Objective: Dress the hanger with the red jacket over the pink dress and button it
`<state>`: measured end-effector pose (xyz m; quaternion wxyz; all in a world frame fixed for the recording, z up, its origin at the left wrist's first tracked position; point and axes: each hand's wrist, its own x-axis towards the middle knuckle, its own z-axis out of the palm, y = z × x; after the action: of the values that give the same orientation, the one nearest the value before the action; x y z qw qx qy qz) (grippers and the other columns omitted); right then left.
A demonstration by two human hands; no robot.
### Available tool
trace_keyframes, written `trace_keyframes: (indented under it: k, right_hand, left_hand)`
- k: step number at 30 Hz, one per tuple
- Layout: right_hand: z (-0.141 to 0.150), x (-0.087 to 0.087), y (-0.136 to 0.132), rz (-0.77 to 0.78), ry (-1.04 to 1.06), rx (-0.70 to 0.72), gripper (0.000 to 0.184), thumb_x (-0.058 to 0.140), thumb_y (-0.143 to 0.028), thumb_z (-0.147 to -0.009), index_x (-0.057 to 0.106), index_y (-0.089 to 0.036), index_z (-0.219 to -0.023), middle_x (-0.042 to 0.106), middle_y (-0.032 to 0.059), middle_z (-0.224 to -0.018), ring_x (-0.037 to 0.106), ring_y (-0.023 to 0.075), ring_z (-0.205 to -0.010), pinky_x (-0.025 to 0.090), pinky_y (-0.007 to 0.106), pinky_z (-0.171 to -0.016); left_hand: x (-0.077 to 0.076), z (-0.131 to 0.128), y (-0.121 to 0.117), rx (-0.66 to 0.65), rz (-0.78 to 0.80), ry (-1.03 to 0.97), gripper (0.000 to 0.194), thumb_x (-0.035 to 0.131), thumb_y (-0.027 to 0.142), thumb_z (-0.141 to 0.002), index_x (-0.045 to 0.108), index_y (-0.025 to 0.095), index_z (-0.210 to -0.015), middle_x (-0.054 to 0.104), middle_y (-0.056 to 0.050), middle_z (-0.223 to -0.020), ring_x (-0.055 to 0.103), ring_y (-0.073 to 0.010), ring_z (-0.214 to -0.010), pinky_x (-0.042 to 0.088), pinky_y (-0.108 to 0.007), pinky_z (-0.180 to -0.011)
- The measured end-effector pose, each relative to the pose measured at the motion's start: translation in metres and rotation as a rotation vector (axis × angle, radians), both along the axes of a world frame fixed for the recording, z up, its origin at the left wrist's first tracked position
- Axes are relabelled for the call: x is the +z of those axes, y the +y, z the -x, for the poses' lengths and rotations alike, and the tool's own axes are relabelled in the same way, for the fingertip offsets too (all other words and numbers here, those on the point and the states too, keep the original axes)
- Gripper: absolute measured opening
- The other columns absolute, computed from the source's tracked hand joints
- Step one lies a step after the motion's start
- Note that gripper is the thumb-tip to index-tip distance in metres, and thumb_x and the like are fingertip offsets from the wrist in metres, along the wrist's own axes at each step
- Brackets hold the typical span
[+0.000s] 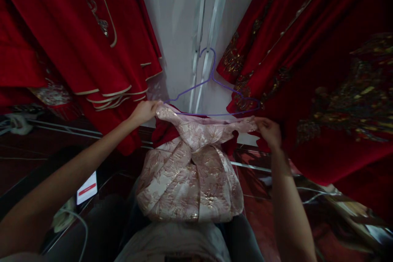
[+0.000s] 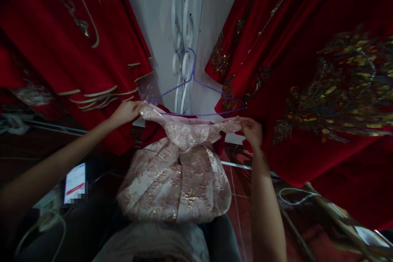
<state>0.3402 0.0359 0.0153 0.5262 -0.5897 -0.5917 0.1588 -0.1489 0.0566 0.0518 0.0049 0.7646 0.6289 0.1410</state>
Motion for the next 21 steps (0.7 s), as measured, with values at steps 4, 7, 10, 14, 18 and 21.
trace_keyframes:
  k: [4,7,10,14,18,21]
  right_hand:
    - [0.017,-0.009,-0.032,0.162,0.009,0.238,0.033,0.064,-0.052,-0.071,0.066,-0.019,-0.075,0.068,0.0052,-0.068,0.062,0.0184,-0.063,0.051,0.028,-0.056]
    - [0.039,0.000,-0.050,0.253,-0.044,0.454,0.035,0.059,-0.052,-0.078,0.066,-0.018,-0.080,0.068,0.0056,-0.076,0.062,0.0184,-0.069,0.051,0.029,-0.063]
    - [0.060,0.012,-0.056,0.187,-0.138,0.499,0.031,0.052,-0.048,-0.086,0.064,-0.019,-0.087,0.067,0.0052,-0.082,0.062,0.0188,-0.078,0.050,0.031,-0.073]
    - [0.073,0.025,-0.049,-0.038,-0.204,0.381,0.024,0.049,-0.041,-0.090,0.062,-0.021,-0.092,0.066,0.0071,-0.103,0.061,0.0207,-0.097,0.046,0.034,-0.087]
    - [0.064,0.024,-0.034,-0.174,-0.167,0.216,0.023,0.046,-0.039,-0.090,0.060,-0.021,-0.096,0.064,0.0089,-0.114,0.060,0.0212,-0.103,0.045,0.036,-0.091]
    - [0.047,0.014,-0.024,-0.156,-0.131,0.045,0.026,0.046,-0.041,-0.089,0.060,-0.020,-0.097,0.067,0.0100,-0.108,0.062,0.0223,-0.093,0.047,0.038,-0.085]
  left_hand:
    - [-0.020,0.002,-0.019,-0.124,0.332,0.177,0.033,0.044,0.041,-0.087,0.067,0.022,-0.073,0.068,-0.006,-0.072,0.063,-0.0193,-0.066,0.038,-0.026,-0.058]
    - [-0.014,-0.024,-0.034,-0.340,0.183,0.079,0.036,0.036,0.040,-0.092,0.067,0.023,-0.086,0.068,-0.005,-0.081,0.062,-0.0181,-0.076,0.043,-0.028,-0.070]
    - [0.003,-0.060,-0.037,-0.549,-0.051,-0.015,0.040,0.032,0.038,-0.095,0.066,0.019,-0.090,0.064,-0.009,-0.099,0.056,-0.0203,-0.097,0.043,-0.034,-0.089]
    - [0.012,-0.091,-0.022,-0.681,-0.228,-0.044,0.037,0.037,0.034,-0.094,0.068,0.016,-0.084,0.049,-0.011,-0.131,0.039,-0.0247,-0.124,0.032,-0.043,-0.107]
    - [-0.003,-0.097,-0.005,-0.667,-0.185,-0.007,0.034,0.039,0.031,-0.093,0.069,0.018,-0.084,0.046,-0.007,-0.138,0.038,-0.0262,-0.126,0.027,-0.050,-0.109]
    - [-0.013,-0.099,-0.001,-0.621,-0.154,0.022,0.032,0.039,0.031,-0.093,0.069,0.020,-0.090,0.052,-0.006,-0.131,0.045,-0.0254,-0.120,0.029,-0.050,-0.106]
